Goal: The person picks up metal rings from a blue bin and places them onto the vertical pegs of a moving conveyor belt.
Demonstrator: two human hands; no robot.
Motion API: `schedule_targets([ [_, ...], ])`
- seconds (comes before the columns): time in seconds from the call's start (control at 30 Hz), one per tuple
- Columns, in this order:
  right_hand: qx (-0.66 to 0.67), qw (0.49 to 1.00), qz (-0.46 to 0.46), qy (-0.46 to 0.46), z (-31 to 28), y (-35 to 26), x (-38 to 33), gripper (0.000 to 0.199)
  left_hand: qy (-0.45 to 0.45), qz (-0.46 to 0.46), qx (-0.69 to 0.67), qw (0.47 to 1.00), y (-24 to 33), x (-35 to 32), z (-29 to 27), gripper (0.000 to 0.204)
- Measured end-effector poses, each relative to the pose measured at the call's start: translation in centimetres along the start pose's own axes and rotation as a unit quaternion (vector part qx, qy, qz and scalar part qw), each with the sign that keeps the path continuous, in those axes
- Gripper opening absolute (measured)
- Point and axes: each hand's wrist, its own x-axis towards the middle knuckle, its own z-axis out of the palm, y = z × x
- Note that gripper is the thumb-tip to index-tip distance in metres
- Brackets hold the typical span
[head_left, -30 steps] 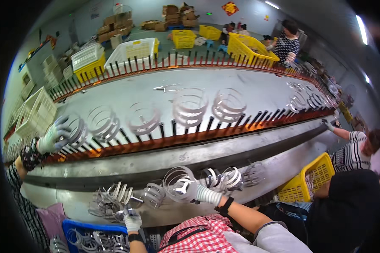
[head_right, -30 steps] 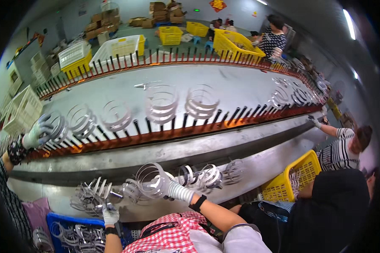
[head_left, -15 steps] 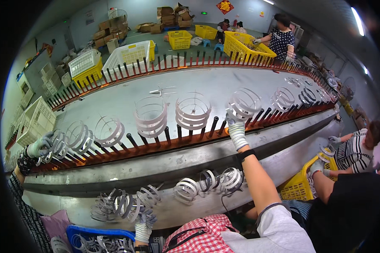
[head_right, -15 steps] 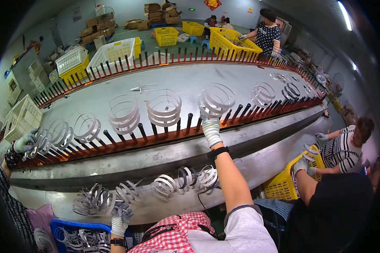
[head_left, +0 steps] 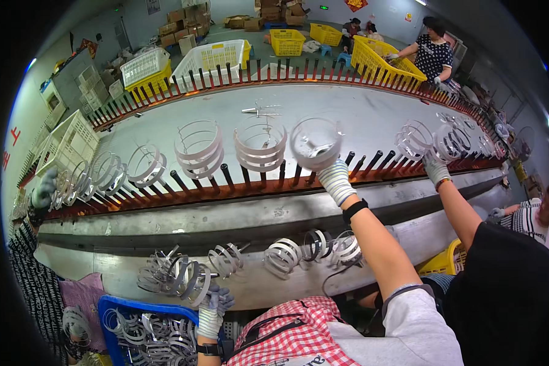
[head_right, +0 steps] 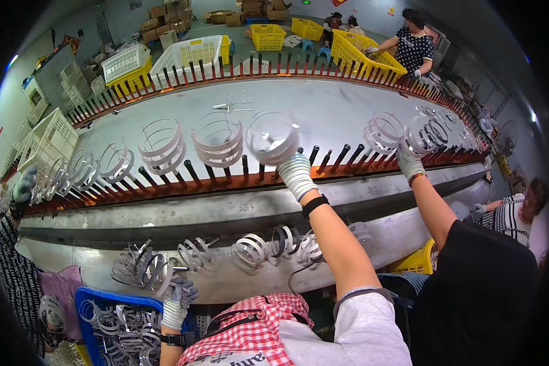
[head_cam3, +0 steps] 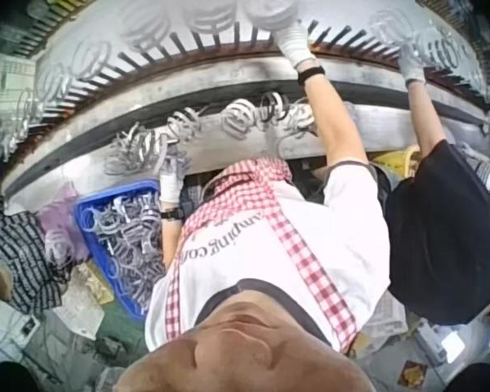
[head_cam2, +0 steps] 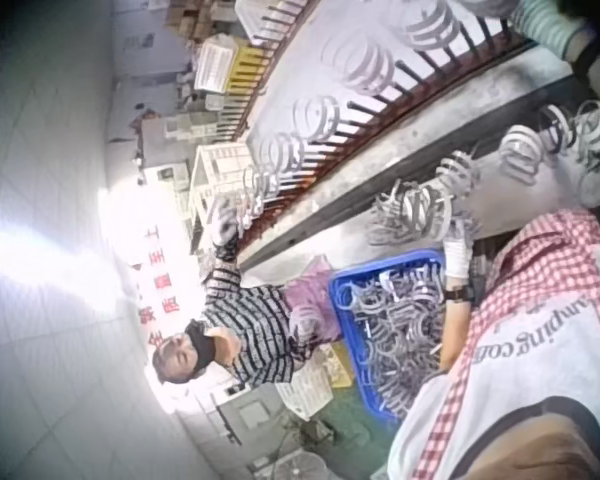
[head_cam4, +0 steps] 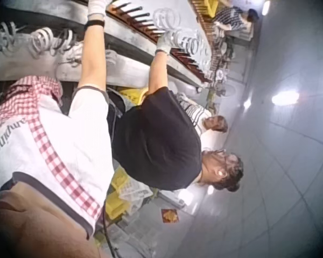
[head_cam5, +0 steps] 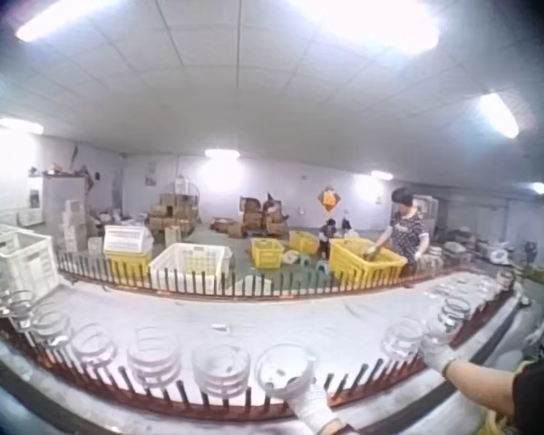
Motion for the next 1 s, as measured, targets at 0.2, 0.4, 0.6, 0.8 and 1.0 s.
schedule_targets([
  [0.2, 0.109, 0.992, 0.069, -0.004, -0.7, 0.5, 0.4, 0.042, 0.013, -0.016, 0.043, 0.999, -1.4, 0.4, 6.2, 0.02],
  [0.4, 0.32, 0.945, 0.068, 0.0, -4.3, 0.0, 1.4, 0.03, 0.063, 0.043, 0.166, 0.983, -2.0, 0.3, 10.6, 0.03],
  [0.6, 0.216, 0.976, 0.011, -0.038, -2.6, 0.9, 2.1, 0.024, 0.057, 0.062, 0.2, 0.976, -4.5, 1.0, 13.5, 0.034],
  [0.8, 0.173, 0.964, -0.067, 0.192, -3.5, 5.9, 1.3, 0.037, -0.034, 0.075, 0.293, 0.952, -2.8, 6.9, 25.9, 0.035],
  [1.0, 0.294, 0.954, 0.058, 0.009, -7.8, 14.4, 0.4, 0.053, 0.023, 0.417, 0.831, 0.368, -5.5, 23.0, 30.2, 0.033],
])
